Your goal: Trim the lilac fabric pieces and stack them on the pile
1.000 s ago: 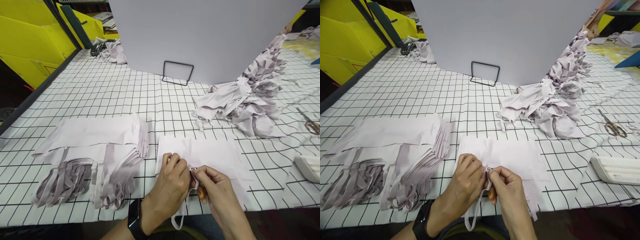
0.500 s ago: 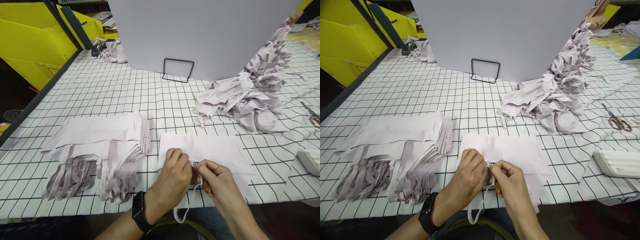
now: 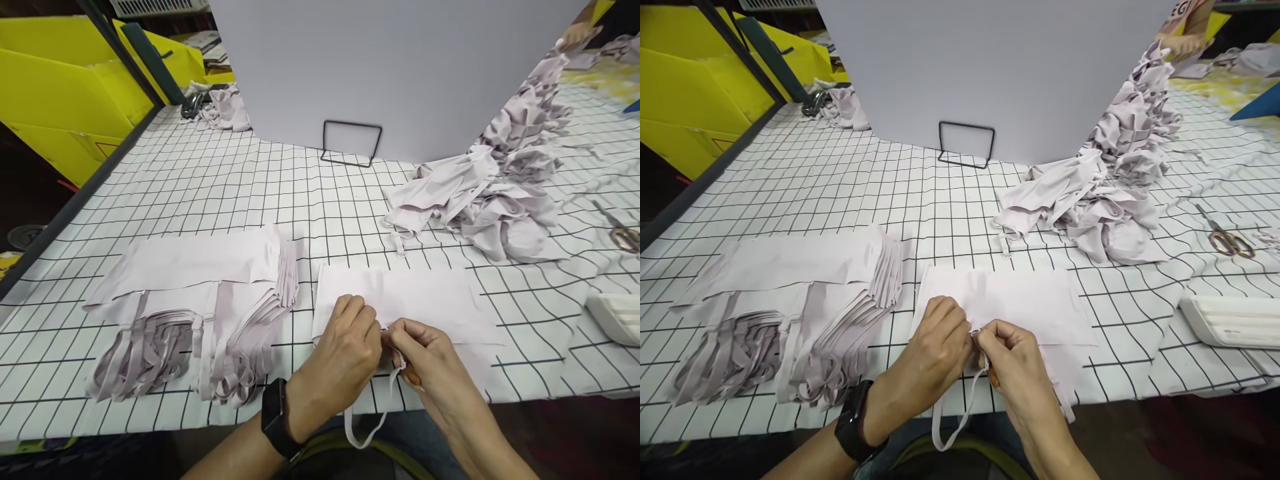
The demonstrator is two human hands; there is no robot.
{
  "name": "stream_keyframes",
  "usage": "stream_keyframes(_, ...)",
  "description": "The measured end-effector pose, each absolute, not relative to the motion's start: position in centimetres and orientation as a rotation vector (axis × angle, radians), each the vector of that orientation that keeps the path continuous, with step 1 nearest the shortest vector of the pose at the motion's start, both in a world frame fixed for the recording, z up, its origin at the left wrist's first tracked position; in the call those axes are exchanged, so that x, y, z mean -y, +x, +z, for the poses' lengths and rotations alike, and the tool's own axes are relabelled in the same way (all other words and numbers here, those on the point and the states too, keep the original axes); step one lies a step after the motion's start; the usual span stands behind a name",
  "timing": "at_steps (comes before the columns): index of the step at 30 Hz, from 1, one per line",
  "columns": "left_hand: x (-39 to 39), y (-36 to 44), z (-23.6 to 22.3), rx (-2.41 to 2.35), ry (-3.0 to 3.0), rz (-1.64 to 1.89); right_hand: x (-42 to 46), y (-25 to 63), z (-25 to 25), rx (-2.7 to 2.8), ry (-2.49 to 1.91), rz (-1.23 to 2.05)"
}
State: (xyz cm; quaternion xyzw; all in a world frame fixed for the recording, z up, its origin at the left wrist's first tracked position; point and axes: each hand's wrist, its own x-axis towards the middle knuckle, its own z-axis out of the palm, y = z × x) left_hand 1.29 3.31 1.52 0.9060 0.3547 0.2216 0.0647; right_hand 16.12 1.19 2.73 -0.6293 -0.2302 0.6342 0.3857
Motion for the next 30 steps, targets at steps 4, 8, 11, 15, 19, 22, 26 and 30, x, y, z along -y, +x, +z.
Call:
stream_keyframes(4, -3.4, 1.3, 1.4, -1.042, 2.732, 0.681, -1.4, 16.2, 2.9, 0.556, -1.589, 1.689)
stream_keyframes(8, -3.5, 1.0, 1.4, -1.074, 2.626, 0.785, -1.6, 16.8, 3.1, 0.509, -1.553, 1.745)
stream_keyframes(11, -3.6, 0.8, 1.5, -1.068, 2.592, 0.821, -1.7, 16.8, 3.2, 0.497, -1.524, 1.756)
stream_keyframes(15, -3.8, 0.8, 1.8, -1.005, 2.673, 0.755, -1.9, 16.5, 3.5, 0.458, -1.556, 1.808)
stream_keyframes(19, -3.6, 0.8, 1.5, -1.024, 2.719, 0.709, -1.0, 16.1, 3.3, 0.542, -1.583, 1.723)
stream_keyframes(22, -2.6, 0.4, 1.4, -1.076, 2.683, 0.637, 0.6, 16.5, 2.9, 0.808, -1.647, 1.580)
stream_keyframes(26, -1.5, -0.8, 2.3, -1.150, 2.481, 0.683, 1.5, 19.8, 3.4, 1.138, -1.819, 1.299)
stream_keyframes(30, -2.5, -1.1, 3.0, -1.233, 2.283, 0.932, -1.6, 25.0, 4.1, 1.260, -2.092, 0.683)
